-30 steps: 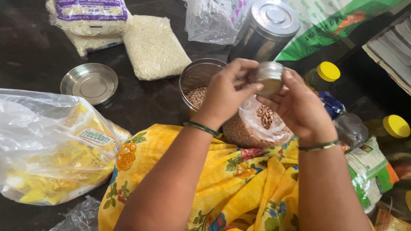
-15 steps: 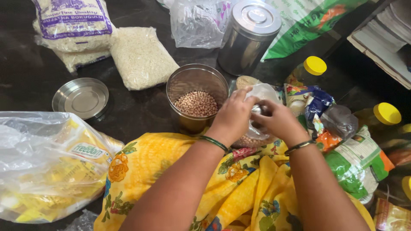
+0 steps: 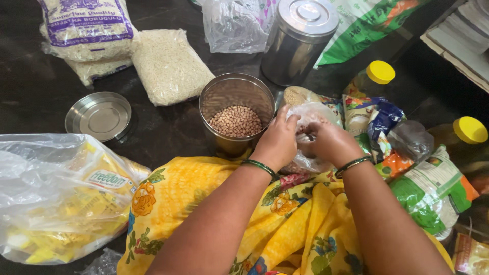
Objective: The person scoops beans from a plastic bag using a small metal cup and pours them into a metal container. The person repeats this scooping and pouring action multiple times.
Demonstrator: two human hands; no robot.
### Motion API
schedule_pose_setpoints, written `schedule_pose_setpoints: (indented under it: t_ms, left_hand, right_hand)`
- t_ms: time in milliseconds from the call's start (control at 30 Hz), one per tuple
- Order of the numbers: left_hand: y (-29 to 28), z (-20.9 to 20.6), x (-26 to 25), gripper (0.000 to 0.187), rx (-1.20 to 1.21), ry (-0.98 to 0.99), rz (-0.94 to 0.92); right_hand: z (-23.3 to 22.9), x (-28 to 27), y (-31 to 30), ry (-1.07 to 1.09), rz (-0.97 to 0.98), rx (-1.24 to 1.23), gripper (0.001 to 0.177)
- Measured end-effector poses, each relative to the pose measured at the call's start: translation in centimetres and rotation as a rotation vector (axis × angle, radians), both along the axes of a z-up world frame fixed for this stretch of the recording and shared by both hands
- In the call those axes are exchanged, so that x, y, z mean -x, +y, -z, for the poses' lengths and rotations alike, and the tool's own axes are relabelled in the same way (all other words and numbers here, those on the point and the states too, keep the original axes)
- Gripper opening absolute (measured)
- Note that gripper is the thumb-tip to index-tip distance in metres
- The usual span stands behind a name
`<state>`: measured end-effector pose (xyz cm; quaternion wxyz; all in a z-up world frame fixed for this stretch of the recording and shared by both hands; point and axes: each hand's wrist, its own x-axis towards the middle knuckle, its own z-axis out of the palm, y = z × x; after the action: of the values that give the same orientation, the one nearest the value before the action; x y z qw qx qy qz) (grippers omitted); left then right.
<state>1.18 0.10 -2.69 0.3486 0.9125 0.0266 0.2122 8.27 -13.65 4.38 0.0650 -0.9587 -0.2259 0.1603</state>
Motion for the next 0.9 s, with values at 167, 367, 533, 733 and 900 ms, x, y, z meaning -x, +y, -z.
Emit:
schedule_pose_setpoints:
  t_ms: [167,367,533,733,900]
  left_hand:
    - [0.2,-0.5,0.1,0.058,-0.003,0.030,0.020]
    - [0.2,-1.6,0.7,0.067,0.006,0.069,0.042]
    - [0.2,-1.9,1.0,0.066,-0.032,0.089,0.035]
    - [0.1,-1.9,1.1,0.060,-0.081,0.083,0.025]
    - [0.1,-2.0,1.2,0.060,-0.082,0.072,0.034]
  right_hand:
    - [1.6,1.8,-0.3,-0.338,-0.120,-0.430,0.043]
    - [3.5,2.0,-1.4,-0.304,-0.066,-0.543,0.038]
    - [4.5,2.0,-2.1,-0.366,-0.116,-0.509,0.034]
    - [5.2,2.5,-1.5,-0.443,-0.073,-0.674,0.059]
    - [5.8,2.5,-0.9,-0.435,-0.061,-0.659,0.058]
